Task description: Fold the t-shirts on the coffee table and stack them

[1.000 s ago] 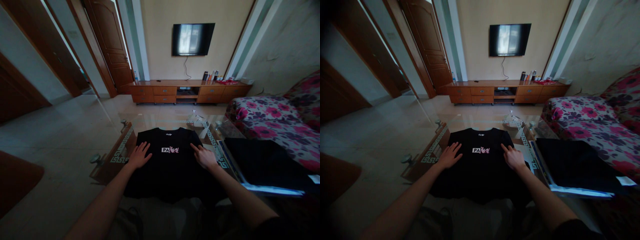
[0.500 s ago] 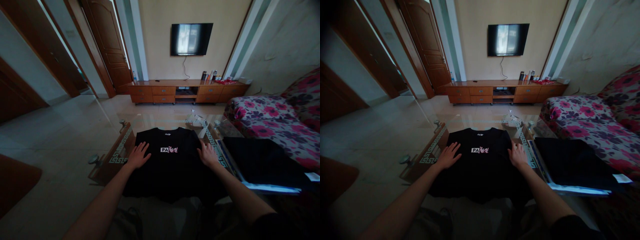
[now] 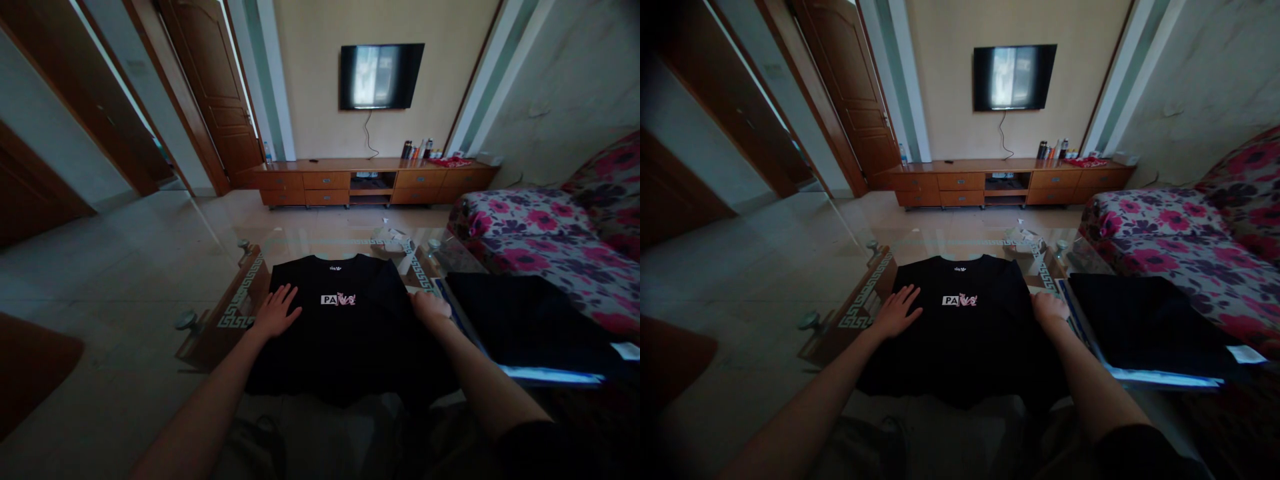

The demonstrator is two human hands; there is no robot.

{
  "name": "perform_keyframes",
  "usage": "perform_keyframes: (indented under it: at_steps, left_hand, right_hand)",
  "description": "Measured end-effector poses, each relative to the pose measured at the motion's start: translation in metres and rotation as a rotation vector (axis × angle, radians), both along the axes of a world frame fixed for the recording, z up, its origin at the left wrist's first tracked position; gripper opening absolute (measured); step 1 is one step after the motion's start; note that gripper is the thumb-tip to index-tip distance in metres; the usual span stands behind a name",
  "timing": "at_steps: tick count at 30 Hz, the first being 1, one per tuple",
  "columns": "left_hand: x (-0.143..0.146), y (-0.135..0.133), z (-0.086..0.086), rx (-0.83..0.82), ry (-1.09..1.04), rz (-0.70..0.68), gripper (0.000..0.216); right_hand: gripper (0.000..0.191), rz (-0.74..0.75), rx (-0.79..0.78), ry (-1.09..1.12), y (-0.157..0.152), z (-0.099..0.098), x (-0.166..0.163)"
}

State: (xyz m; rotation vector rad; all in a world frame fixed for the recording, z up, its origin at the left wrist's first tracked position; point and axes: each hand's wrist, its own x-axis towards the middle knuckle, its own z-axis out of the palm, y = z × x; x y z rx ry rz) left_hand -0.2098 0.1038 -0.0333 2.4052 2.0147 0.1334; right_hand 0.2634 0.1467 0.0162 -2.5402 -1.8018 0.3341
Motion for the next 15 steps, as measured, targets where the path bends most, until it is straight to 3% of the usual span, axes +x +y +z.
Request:
perform_keyframes:
  at_steps: [4,8,11,15]
  left_hand:
    - [0.0,0.0,0.003,-0.003,0.004,-0.002,0.07]
    - [0.015,0.003,0.013,0.034,0.004,0.035,0.065]
    - [0.05,0.004,0.026,0.132,-0.03,-0.002,0.053]
    - [0.122,-0.003,0.041,0.131,-0.162,-0.272,0.048]
  right_hand:
    - [0.051,-0.055,0.016,-0.001,0.012,0.005,0.012]
    - [0.045,0.135,0.206,0.096,0.034,-0.002,0.0]
    - [0.044,0.212,0.274,0.17,0.055,-0.014,-0.016]
    - [0.048,0.172,0.262,0.171,0.086,-0.024,-0.018]
